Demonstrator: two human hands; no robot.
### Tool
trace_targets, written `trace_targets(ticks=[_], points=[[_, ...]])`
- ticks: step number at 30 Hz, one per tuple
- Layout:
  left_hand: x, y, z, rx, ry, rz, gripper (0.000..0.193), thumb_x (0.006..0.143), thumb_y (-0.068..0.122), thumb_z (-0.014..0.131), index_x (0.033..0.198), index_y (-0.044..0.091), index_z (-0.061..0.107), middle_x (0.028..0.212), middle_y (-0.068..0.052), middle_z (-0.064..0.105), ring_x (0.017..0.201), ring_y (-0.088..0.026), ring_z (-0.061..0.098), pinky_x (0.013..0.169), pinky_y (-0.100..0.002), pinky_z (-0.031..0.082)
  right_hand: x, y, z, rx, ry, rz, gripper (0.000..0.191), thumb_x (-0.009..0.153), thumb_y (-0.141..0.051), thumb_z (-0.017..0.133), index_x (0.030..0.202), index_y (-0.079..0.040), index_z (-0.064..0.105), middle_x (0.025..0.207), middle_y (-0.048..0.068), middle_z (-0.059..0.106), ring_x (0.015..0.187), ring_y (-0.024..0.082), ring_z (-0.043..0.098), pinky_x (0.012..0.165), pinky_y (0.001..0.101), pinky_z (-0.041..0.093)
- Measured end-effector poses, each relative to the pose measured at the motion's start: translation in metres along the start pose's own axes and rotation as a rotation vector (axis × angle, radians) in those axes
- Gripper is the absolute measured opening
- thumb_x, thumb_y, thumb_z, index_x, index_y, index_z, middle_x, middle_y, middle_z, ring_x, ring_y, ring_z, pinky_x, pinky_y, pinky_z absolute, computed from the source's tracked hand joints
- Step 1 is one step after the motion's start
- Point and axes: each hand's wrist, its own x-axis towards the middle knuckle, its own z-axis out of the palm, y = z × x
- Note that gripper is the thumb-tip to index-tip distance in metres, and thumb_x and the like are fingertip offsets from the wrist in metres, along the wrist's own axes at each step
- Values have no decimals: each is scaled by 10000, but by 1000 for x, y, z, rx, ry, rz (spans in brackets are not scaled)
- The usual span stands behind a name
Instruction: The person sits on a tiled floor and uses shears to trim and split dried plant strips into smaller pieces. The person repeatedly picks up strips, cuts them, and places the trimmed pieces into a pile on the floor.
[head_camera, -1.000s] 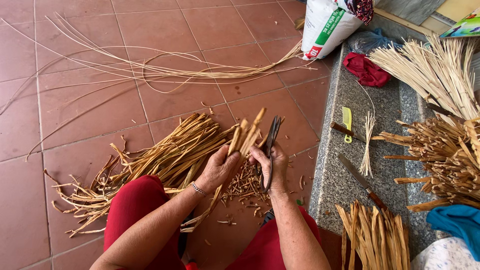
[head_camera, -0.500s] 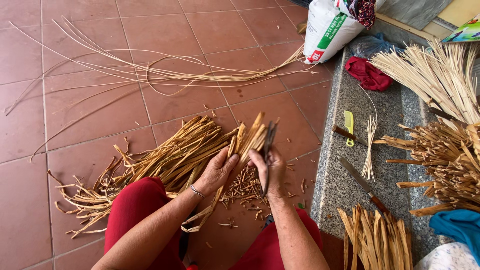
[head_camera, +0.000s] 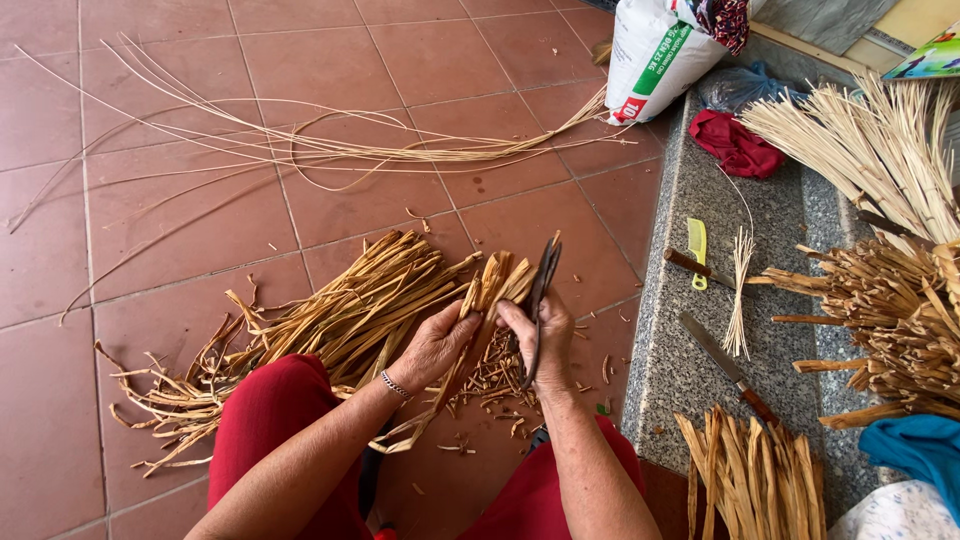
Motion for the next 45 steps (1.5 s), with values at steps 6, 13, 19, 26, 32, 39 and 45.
trace_targets(ticks=[6, 13, 19, 26, 32, 39, 45], points=[[0, 11, 10, -250, 10, -37, 318, 1058, 195, 481, 1367, 128, 522, 1096, 24, 714, 1013, -36, 674, 863, -224, 594, -9, -6, 14, 54, -32, 9, 241, 887, -33, 727, 1119, -64, 671, 990, 27, 751, 861, 95, 708, 784, 279, 615], [-5, 22, 6, -36, 27, -68, 234, 1065, 194, 537, 1269, 82, 557, 838, -15, 650, 696, -83, 631, 607, -261, 594, -5, 3, 11, -22, 50, 24, 108, 975, -123, 739, 1006, -53, 664, 806, 88, 723, 680, 147, 734, 601, 307, 602], [-4, 15, 2, -35, 21, -34, 275, 1072, 176, 530, 1331, 84, 537, 961, -41, 681, 764, -91, 604, 646, -268, 540, -2, 9, 0, 3, -5, -72, 121, 921, -169, 735, 989, -101, 661, 842, 20, 738, 662, 117, 715, 602, 302, 634], [-4, 18, 0, -103, 54, -36, 279, 1060, 213, 574, 1313, 104, 533, 913, 6, 648, 742, -50, 606, 601, -217, 535, -12, 4, 9, -408, -28, -97, 247, 910, -238, 759, 1089, -79, 701, 809, 26, 750, 649, 90, 698, 561, 282, 588], [-7, 36, -9, -215, 178, -161, 185, 1008, 247, 629, 1123, 102, 634, 769, 27, 659, 628, -54, 593, 512, -216, 491, -6, -9, -1, -56, -19, 58, 519, 999, -474, 546, 1224, -16, 641, 932, 52, 744, 669, 90, 666, 567, 264, 574], [-7, 43, -13, -386, 113, -99, 183, 1037, 240, 640, 1037, 57, 625, 767, 12, 645, 641, -60, 585, 575, -224, 507, -17, -9, -1, -147, -156, 197, 706, 1032, -589, 391, 1352, -2, 614, 899, 15, 621, 757, 70, 582, 656, 247, 545], [-11, 44, -14, -301, 71, -144, 150, 1024, 241, 620, 1025, 93, 639, 712, 47, 578, 575, -37, 506, 508, -210, 447, -16, -7, -3, -262, -176, 172, 722, 1025, -610, 332, 1357, -33, 610, 885, -2, 601, 740, 56, 562, 648, 234, 530]])
